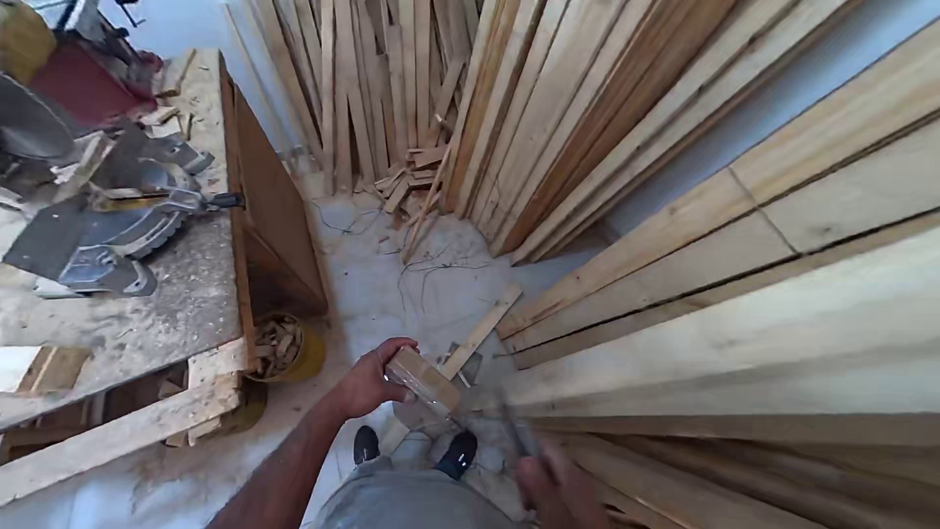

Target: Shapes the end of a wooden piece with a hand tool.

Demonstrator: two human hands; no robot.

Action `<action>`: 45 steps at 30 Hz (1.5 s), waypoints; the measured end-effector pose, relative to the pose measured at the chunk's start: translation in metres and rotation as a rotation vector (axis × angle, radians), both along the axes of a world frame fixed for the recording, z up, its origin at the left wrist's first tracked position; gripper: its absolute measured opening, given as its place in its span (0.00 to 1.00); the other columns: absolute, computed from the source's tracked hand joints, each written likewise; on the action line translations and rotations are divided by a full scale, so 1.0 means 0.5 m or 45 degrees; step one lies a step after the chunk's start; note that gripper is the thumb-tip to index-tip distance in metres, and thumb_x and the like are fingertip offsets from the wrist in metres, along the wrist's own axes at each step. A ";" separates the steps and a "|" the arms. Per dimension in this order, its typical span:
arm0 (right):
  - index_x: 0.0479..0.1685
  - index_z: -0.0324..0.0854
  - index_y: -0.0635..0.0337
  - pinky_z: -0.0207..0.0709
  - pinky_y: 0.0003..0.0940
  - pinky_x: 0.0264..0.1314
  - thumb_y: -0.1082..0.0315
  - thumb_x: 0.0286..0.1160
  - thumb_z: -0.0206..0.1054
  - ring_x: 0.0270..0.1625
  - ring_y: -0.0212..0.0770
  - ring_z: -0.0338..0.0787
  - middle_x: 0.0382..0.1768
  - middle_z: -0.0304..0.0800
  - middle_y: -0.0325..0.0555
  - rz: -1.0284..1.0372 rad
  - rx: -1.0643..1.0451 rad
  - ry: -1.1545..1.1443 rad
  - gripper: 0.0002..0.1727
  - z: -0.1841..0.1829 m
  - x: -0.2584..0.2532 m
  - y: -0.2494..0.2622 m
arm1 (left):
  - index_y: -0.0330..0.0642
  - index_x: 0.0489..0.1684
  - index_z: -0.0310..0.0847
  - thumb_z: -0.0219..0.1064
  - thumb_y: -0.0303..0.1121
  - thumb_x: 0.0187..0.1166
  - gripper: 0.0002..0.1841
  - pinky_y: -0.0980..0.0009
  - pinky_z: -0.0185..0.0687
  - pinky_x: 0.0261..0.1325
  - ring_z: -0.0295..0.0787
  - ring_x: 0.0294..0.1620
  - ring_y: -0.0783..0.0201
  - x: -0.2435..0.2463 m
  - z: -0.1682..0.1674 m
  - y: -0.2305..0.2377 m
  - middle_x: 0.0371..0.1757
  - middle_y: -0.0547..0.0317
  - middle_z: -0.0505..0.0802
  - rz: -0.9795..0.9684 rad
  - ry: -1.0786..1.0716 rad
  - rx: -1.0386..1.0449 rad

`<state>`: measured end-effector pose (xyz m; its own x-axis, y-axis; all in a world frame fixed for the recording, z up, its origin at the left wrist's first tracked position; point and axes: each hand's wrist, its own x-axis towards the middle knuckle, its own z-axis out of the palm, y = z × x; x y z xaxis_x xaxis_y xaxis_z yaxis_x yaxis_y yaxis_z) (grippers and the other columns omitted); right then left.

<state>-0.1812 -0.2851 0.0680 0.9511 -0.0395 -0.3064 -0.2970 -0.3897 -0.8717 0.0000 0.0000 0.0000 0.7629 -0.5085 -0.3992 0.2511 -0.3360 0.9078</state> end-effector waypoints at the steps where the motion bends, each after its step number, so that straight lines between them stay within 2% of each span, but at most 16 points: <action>1: 0.78 0.74 0.64 0.89 0.49 0.40 0.50 0.90 0.54 0.33 0.44 0.92 0.36 0.93 0.48 0.116 -0.063 -0.009 0.30 0.008 0.019 0.038 | 0.46 0.81 0.71 0.83 0.24 0.61 0.41 0.58 0.87 0.70 0.88 0.67 0.59 0.001 -0.004 -0.004 0.70 0.55 0.88 -0.008 0.014 -0.036; 3: 0.80 0.75 0.54 0.91 0.46 0.39 0.46 0.91 0.51 0.35 0.40 0.93 0.42 0.94 0.43 0.205 -0.207 -0.162 0.29 0.029 0.051 0.085 | 0.46 0.83 0.69 0.80 0.22 0.65 0.40 0.58 0.85 0.71 0.88 0.68 0.58 0.004 -0.009 -0.010 0.72 0.54 0.87 -0.038 0.052 -0.084; 4: 0.80 0.76 0.55 0.90 0.45 0.41 0.45 0.92 0.49 0.38 0.39 0.93 0.45 0.93 0.44 0.197 -0.252 -0.241 0.30 0.039 0.065 0.097 | 0.47 0.83 0.69 0.79 0.21 0.67 0.40 0.58 0.85 0.72 0.87 0.69 0.58 0.004 -0.012 -0.011 0.72 0.54 0.87 -0.057 0.062 -0.101; 7: 0.80 0.75 0.60 0.91 0.42 0.46 0.52 0.93 0.51 0.42 0.39 0.93 0.48 0.94 0.47 0.136 -0.329 -0.365 0.28 0.059 0.081 0.110 | 0.49 0.85 0.68 0.79 0.23 0.68 0.40 0.58 0.84 0.74 0.87 0.69 0.60 0.007 -0.029 -0.001 0.72 0.55 0.88 -0.124 0.040 -0.130; 10: 0.80 0.78 0.54 0.90 0.43 0.55 0.57 0.92 0.54 0.51 0.40 0.95 0.57 0.94 0.46 0.185 -0.466 -0.305 0.24 0.072 0.077 0.123 | 0.47 0.85 0.69 0.78 0.23 0.70 0.38 0.60 0.82 0.76 0.87 0.70 0.61 0.004 -0.056 0.019 0.72 0.55 0.88 -0.179 0.051 -0.116; 14: 0.75 0.84 0.47 0.90 0.46 0.47 0.58 0.90 0.55 0.44 0.42 0.95 0.51 0.96 0.45 0.246 -0.684 -0.315 0.21 0.075 0.080 0.153 | 0.46 0.86 0.67 0.75 0.24 0.73 0.37 0.60 0.83 0.75 0.88 0.69 0.62 -0.004 -0.098 0.041 0.74 0.55 0.87 -0.211 0.108 -0.112; 18: 0.70 0.88 0.47 0.90 0.47 0.39 0.62 0.86 0.59 0.39 0.46 0.96 0.44 0.96 0.46 0.336 -0.831 -0.429 0.19 0.094 0.103 0.178 | 0.48 0.90 0.63 0.74 0.28 0.76 0.38 0.58 0.80 0.77 0.86 0.72 0.59 -0.007 -0.100 0.042 0.76 0.52 0.86 -0.240 0.085 -0.055; 22: 0.70 0.88 0.44 0.89 0.49 0.34 0.64 0.85 0.60 0.37 0.50 0.96 0.41 0.95 0.49 0.456 -0.984 -0.447 0.20 0.106 0.134 0.184 | 0.51 0.91 0.61 0.72 0.30 0.79 0.38 0.58 0.79 0.78 0.85 0.73 0.60 0.003 -0.110 0.035 0.77 0.53 0.85 -0.249 0.077 -0.066; 25: 0.71 0.87 0.44 0.88 0.49 0.33 0.64 0.84 0.60 0.37 0.51 0.96 0.40 0.95 0.49 0.516 -1.069 -0.427 0.20 0.121 0.152 0.186 | 0.52 0.91 0.62 0.73 0.30 0.78 0.38 0.58 0.79 0.78 0.85 0.73 0.61 0.013 -0.111 0.031 0.78 0.55 0.84 -0.253 0.057 -0.073; 32: 0.72 0.86 0.43 0.89 0.50 0.37 0.63 0.85 0.58 0.40 0.52 0.96 0.41 0.95 0.51 0.610 -1.169 -0.333 0.21 0.146 0.177 0.194 | 0.54 0.91 0.63 0.74 0.31 0.78 0.38 0.58 0.78 0.80 0.83 0.75 0.61 0.014 -0.118 0.025 0.80 0.57 0.82 -0.231 0.039 -0.066; 45: 0.72 0.86 0.41 0.89 0.51 0.37 0.63 0.85 0.59 0.40 0.53 0.96 0.44 0.95 0.51 0.614 -1.182 -0.308 0.20 0.157 0.164 0.197 | 0.52 0.90 0.63 0.73 0.31 0.78 0.37 0.58 0.77 0.80 0.83 0.76 0.60 0.001 -0.113 0.032 0.80 0.55 0.82 -0.235 0.019 -0.076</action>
<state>-0.0995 -0.1867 0.1466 0.9600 0.2355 -0.1513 0.2057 -0.9601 -0.1894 0.0004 0.0161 -0.0564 0.6487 -0.6625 -0.3745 0.2037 -0.3229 0.9242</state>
